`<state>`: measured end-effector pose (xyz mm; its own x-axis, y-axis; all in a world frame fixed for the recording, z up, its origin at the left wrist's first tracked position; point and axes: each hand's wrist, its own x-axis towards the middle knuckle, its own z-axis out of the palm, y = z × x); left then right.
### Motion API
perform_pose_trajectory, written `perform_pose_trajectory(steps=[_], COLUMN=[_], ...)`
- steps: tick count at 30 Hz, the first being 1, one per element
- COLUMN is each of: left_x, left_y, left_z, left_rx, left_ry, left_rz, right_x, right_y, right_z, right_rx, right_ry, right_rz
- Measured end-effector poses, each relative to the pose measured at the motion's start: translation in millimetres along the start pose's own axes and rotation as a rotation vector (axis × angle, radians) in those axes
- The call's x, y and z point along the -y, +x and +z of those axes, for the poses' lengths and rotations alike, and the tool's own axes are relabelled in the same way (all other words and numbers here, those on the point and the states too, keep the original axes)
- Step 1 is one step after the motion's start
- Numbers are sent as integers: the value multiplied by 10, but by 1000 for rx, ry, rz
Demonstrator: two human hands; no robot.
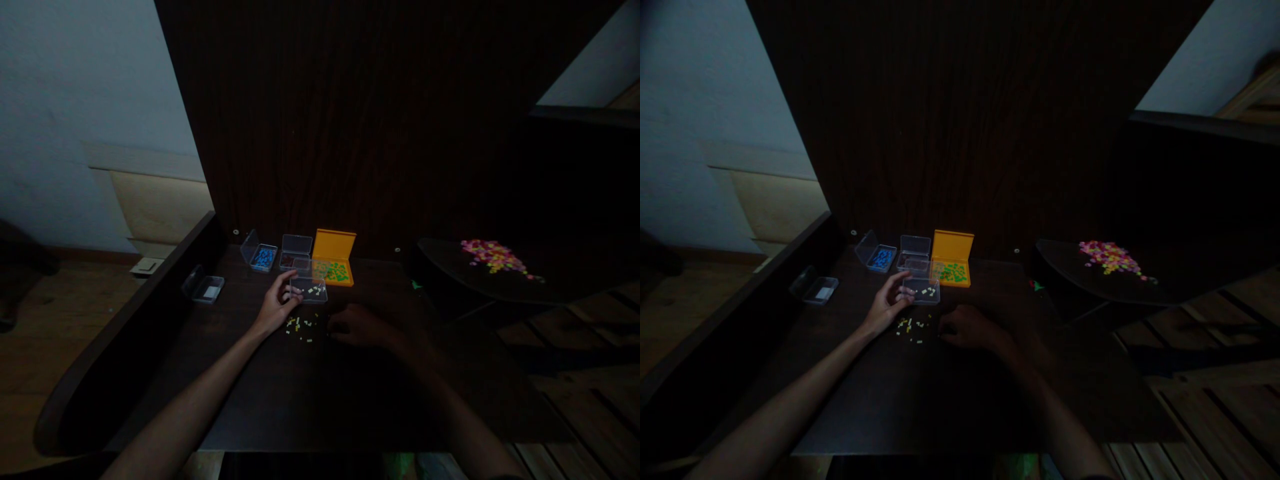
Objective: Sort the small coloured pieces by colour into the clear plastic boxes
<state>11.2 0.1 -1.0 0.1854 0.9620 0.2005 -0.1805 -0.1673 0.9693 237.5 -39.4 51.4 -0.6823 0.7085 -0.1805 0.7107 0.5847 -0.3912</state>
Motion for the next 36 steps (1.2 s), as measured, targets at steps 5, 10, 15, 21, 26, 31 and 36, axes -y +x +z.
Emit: perform_pose_trajectory(steps=[5,10,15,21,26,31,36], left_x=[-23,-28,-18,-23,-10,-10,-3], left_y=[-4,-8,-13,-12,-10,-15,-11], left_z=[-3,-1,3,11,2,4,3], left_rx=[7,12,15,12,21,29,29], left_ry=[13,11,0,-10,-10,-26,-30], left_rz=[0,-17,-17,-14,-10,-7,-5], right_x=[41,61,61,47,58,108,145], right_y=[-6,20,54,320,623,771,801], right_z=[73,102,28,-210,-291,-282,-293], right_rx=[-32,-33,-152,-366,-311,-268,-231], right_ry=[13,14,67,38,-49,-132,-166], right_rz=[41,54,14,92,172,212,251])
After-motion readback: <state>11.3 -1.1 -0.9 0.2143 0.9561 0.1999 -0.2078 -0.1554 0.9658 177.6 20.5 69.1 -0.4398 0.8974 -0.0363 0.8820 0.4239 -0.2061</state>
